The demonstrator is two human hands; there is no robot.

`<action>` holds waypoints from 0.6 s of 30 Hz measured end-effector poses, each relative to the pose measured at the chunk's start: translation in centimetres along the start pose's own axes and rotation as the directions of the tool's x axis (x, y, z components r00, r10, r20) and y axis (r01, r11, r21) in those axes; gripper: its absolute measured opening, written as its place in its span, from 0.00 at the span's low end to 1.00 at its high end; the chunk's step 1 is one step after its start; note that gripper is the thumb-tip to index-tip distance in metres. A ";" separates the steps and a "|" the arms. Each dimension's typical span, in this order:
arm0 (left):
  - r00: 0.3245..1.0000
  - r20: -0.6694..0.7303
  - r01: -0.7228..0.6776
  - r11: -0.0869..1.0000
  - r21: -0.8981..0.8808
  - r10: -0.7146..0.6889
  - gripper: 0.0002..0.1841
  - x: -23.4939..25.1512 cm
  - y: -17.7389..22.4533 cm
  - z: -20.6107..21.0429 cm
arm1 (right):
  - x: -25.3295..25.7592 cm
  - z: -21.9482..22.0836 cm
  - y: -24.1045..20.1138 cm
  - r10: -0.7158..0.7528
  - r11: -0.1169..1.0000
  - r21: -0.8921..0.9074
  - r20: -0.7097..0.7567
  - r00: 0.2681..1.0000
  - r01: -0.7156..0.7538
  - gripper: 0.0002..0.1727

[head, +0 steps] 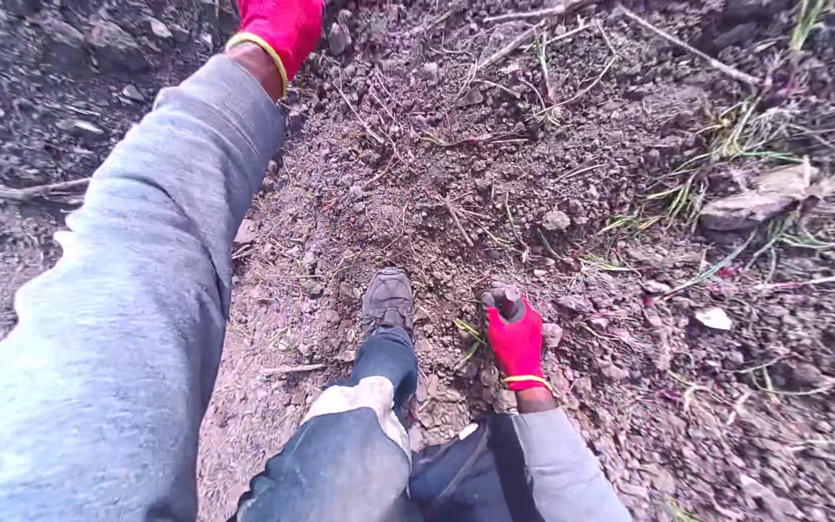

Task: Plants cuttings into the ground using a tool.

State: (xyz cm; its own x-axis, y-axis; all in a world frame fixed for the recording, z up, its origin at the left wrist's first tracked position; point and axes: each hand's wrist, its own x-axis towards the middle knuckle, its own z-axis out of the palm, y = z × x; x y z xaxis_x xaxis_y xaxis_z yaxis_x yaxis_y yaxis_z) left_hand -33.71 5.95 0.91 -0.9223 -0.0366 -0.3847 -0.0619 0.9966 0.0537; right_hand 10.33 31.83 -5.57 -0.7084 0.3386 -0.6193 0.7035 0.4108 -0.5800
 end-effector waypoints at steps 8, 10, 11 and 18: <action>0.813 -0.043 -0.579 0.796 -0.176 0.581 0.18 -9.3 5.1 14.6 | 0.8 -0.1 -1.7 0.027 0.997 -0.075 0.019 0.999 -0.026 0.21; 0.842 0.088 -0.503 0.834 -0.227 0.532 0.21 -8.8 9.0 16.1 | 1.1 -0.4 -1.7 0.035 0.994 -0.109 0.047 0.998 -0.030 0.19; 0.852 0.113 -0.473 0.844 -0.253 0.512 0.19 -8.6 10.1 16.6 | 1.4 -0.6 -2.2 0.034 0.990 -0.138 0.079 0.996 -0.023 0.20; 0.936 -0.083 -0.314 0.704 -0.637 0.342 0.15 -12.2 5.4 15.3 | 2.5 -9.5 -18.1 -0.240 0.970 0.048 0.323 0.916 0.237 0.19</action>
State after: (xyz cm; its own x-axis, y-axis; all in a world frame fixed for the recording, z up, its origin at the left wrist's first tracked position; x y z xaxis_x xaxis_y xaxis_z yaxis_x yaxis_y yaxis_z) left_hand -17.00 12.90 -8.23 -0.9163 0.3003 -0.2649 0.0030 0.6667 0.7453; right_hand -4.75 33.35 8.39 -0.7984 -0.0616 -0.5990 0.5175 0.4383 -0.7349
